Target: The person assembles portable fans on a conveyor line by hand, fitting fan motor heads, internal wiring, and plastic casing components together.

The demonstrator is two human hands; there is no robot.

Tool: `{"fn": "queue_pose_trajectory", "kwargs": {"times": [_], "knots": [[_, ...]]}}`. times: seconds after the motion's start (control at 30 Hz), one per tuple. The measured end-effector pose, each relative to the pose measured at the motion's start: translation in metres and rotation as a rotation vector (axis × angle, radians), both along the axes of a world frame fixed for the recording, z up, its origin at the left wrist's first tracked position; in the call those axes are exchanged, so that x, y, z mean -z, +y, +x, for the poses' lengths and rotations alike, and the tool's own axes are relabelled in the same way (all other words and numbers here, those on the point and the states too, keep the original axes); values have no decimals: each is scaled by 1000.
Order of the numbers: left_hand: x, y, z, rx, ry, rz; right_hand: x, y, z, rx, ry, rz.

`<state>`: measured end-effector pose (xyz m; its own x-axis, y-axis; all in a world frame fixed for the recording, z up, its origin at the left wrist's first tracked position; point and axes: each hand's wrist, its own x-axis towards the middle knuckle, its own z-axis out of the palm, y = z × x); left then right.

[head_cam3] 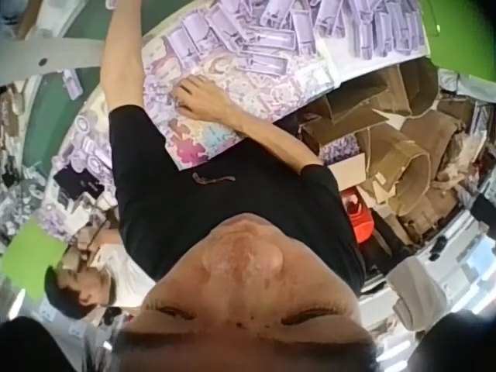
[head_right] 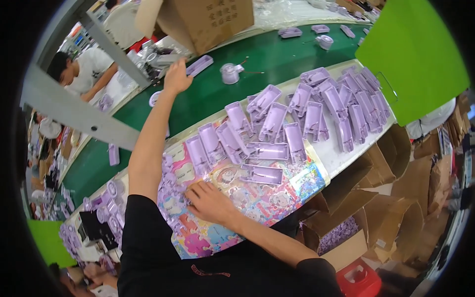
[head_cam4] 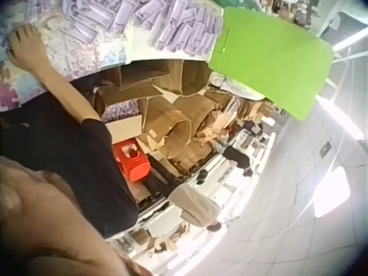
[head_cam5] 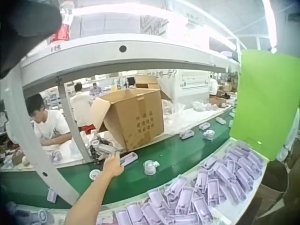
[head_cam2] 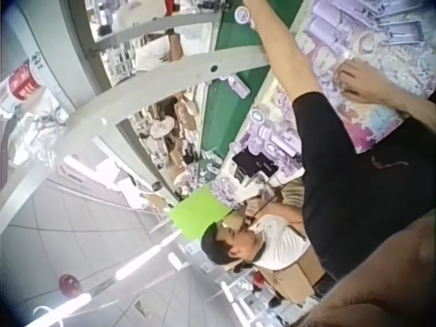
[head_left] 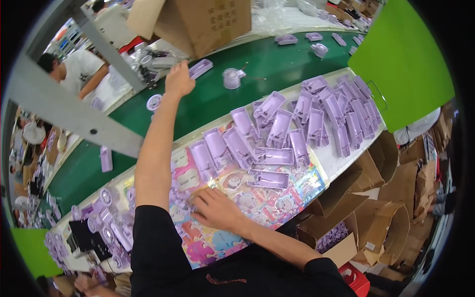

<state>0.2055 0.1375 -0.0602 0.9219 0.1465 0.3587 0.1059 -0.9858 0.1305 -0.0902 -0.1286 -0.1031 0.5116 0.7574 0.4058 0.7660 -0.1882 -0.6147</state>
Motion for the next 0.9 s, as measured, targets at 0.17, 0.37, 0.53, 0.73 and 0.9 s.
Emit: {"fn": "queue_pose_trajectory", "kwargs": {"times": [0.17, 0.37, 0.53, 0.73, 0.9], "knots": [[34, 17, 46, -53, 115, -145, 0, 2, -3, 0, 15, -32], [30, -20, 36, -81, 192, -174, 2, -2, 0, 12, 63, -32], [-32, -44, -37, 11, 150, -442, -1, 3, -2, 19, -9, -15], [-72, -100, -170, 180, 86, -386, 3, 1, -1, 56, -52, 15], [-49, -128, -227, 147, 134, -152, 7, 3, -5, 62, -128, -5]]}}
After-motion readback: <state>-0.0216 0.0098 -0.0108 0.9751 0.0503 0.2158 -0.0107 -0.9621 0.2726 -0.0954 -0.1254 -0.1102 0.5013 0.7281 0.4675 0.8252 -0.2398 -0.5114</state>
